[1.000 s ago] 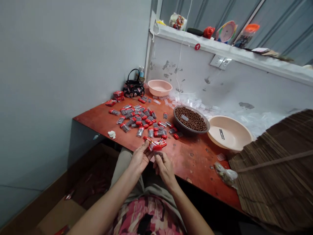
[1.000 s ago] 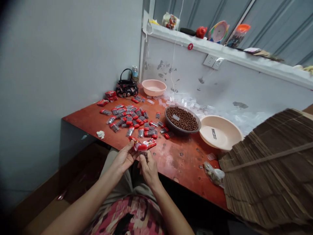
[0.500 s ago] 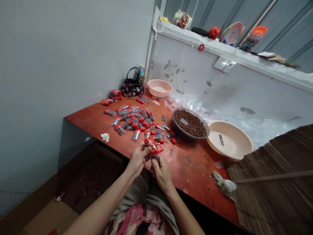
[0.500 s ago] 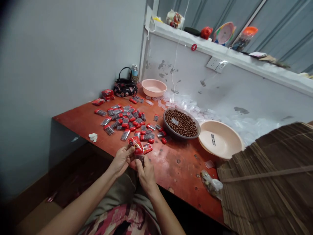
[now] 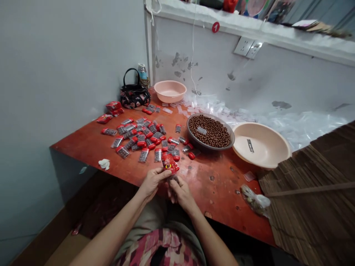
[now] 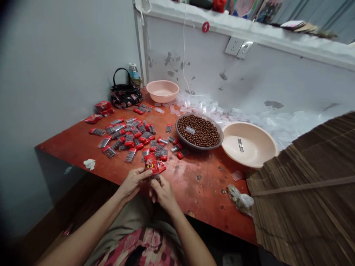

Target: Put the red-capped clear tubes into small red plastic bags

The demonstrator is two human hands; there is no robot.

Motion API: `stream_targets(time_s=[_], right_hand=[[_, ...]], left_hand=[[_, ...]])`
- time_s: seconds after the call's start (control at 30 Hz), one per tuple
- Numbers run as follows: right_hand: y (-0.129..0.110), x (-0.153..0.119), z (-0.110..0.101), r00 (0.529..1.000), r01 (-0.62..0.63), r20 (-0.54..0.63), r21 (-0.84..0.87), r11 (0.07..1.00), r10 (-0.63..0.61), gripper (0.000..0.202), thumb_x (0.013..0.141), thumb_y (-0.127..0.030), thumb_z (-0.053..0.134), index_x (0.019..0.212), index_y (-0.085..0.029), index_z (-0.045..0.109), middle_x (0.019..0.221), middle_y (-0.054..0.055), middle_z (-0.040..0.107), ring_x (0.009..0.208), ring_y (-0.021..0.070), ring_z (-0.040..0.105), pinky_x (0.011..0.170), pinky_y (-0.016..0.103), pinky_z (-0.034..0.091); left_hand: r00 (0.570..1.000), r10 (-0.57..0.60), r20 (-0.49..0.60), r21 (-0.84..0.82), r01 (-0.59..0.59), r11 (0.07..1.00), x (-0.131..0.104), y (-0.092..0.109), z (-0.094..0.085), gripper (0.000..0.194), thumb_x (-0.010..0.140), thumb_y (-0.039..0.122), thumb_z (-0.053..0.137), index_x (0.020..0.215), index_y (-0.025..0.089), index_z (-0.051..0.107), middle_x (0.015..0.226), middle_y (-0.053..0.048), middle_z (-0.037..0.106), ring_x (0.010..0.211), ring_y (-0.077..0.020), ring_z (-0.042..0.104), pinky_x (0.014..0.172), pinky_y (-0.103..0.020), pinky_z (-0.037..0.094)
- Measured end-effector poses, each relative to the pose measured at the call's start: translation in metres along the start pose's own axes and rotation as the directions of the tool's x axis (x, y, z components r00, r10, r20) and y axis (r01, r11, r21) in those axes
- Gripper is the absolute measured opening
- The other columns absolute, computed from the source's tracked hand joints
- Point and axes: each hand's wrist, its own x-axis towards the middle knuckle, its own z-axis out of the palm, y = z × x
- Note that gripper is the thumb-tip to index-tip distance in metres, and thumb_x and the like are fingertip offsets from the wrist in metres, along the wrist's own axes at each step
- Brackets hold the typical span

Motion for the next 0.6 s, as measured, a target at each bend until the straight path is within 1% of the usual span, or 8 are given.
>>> stream_targets(time_s=[0.1,0.17,0.23,0.3,0.37,0.4,0.47,0.6], right_hand=[[-0.004,0.003,-0.001,0.969,0.130,-0.170,-0.258,0.957,-0.178,0.019,0.081,-0.035,0.045,0.079,-0.018,0.053,0.063,-0.001,0.054,0.053,0.0103,0.049,0.049,0.020,0.036],[-0.006,0.004,-0.003,0.957,0.150,-0.190,-0.315,0.937,-0.217,0.017,0.080,-0.034,0.047,0.079,-0.018,0.054,0.066,-0.001,0.054,0.058,0.0114,0.050,0.053,0.020,0.037],[-0.004,0.004,-0.007,0.982,0.110,-0.130,-0.206,0.972,-0.138,0.020,0.081,-0.036,0.045,0.079,-0.018,0.052,0.060,-0.003,0.052,0.049,0.0094,0.047,0.047,0.019,0.035],[0.000,0.004,-0.011,1.000,0.008,-0.008,0.011,1.000,-0.008,0.024,0.083,-0.040,0.040,0.080,-0.018,0.048,0.052,-0.006,0.046,0.036,0.0064,0.039,0.036,0.017,0.029],[0.005,0.003,-0.015,0.992,-0.094,0.104,0.185,0.978,0.076,0.027,0.084,-0.043,0.037,0.082,-0.018,0.045,0.049,-0.007,0.043,0.029,0.0046,0.032,0.030,0.016,0.024],[0.006,0.002,-0.016,0.988,-0.114,0.123,0.217,0.969,0.088,0.027,0.083,-0.043,0.038,0.082,-0.017,0.045,0.049,-0.007,0.043,0.029,0.0042,0.032,0.029,0.015,0.023],[0.008,0.000,-0.018,0.993,-0.093,0.094,0.183,0.979,0.077,0.027,0.083,-0.043,0.040,0.081,-0.017,0.045,0.051,-0.007,0.043,0.031,0.0038,0.034,0.031,0.014,0.025],[0.005,-0.002,-0.021,0.999,-0.030,0.038,0.005,1.000,0.030,0.026,0.083,-0.042,0.041,0.078,-0.017,0.046,0.050,-0.007,0.043,0.035,0.0044,0.037,0.035,0.015,0.028]], left_hand=[[0.999,0.014,-0.031,-0.034,-0.015,0.999,0.003,-0.005,0.003,0.021,0.064,0.023,0.066,0.081,0.010,0.066,0.069,-0.006,0.066,0.057,-0.0134,0.059,0.055,-0.023,0.046],[0.999,0.031,-0.042,-0.038,-0.032,0.999,0.004,-0.008,0.006,0.021,0.064,0.022,0.066,0.081,0.010,0.066,0.070,-0.006,0.067,0.058,-0.0142,0.060,0.056,-0.023,0.047],[1.000,0.009,-0.020,-0.009,-0.009,1.000,0.003,-0.010,0.008,0.020,0.066,0.025,0.064,0.079,0.010,0.065,0.062,-0.006,0.066,0.052,-0.0161,0.060,0.052,-0.027,0.048],[0.998,-0.062,0.023,0.039,0.062,0.997,0.001,-0.012,0.008,0.020,0.067,0.029,0.062,0.073,0.010,0.064,0.053,-0.006,0.063,0.044,-0.0184,0.058,0.046,-0.031,0.048],[0.988,-0.137,0.068,0.072,0.133,0.989,-0.001,-0.015,0.008,0.022,0.068,0.031,0.061,0.068,0.009,0.063,0.049,-0.007,0.062,0.041,-0.0202,0.057,0.043,-0.034,0.047],[0.984,-0.158,0.084,0.075,0.152,0.986,-0.002,-0.016,0.009,0.022,0.068,0.031,0.061,0.066,0.009,0.062,0.050,-0.007,0.062,0.042,-0.0207,0.058,0.044,-0.034,0.048],[0.985,-0.145,0.092,0.038,0.142,0.989,-0.003,-0.018,0.010,0.021,0.069,0.030,0.060,0.066,0.009,0.061,0.052,-0.007,0.062,0.045,-0.0201,0.059,0.047,-0.033,0.048],[1.000,-0.021,0.011,-0.086,0.022,0.996,-0.002,-0.024,0.015,0.021,0.072,0.031,0.058,0.069,0.010,0.061,0.060,-0.007,0.064,0.053,-0.0178,0.060,0.051,-0.030,0.048]])
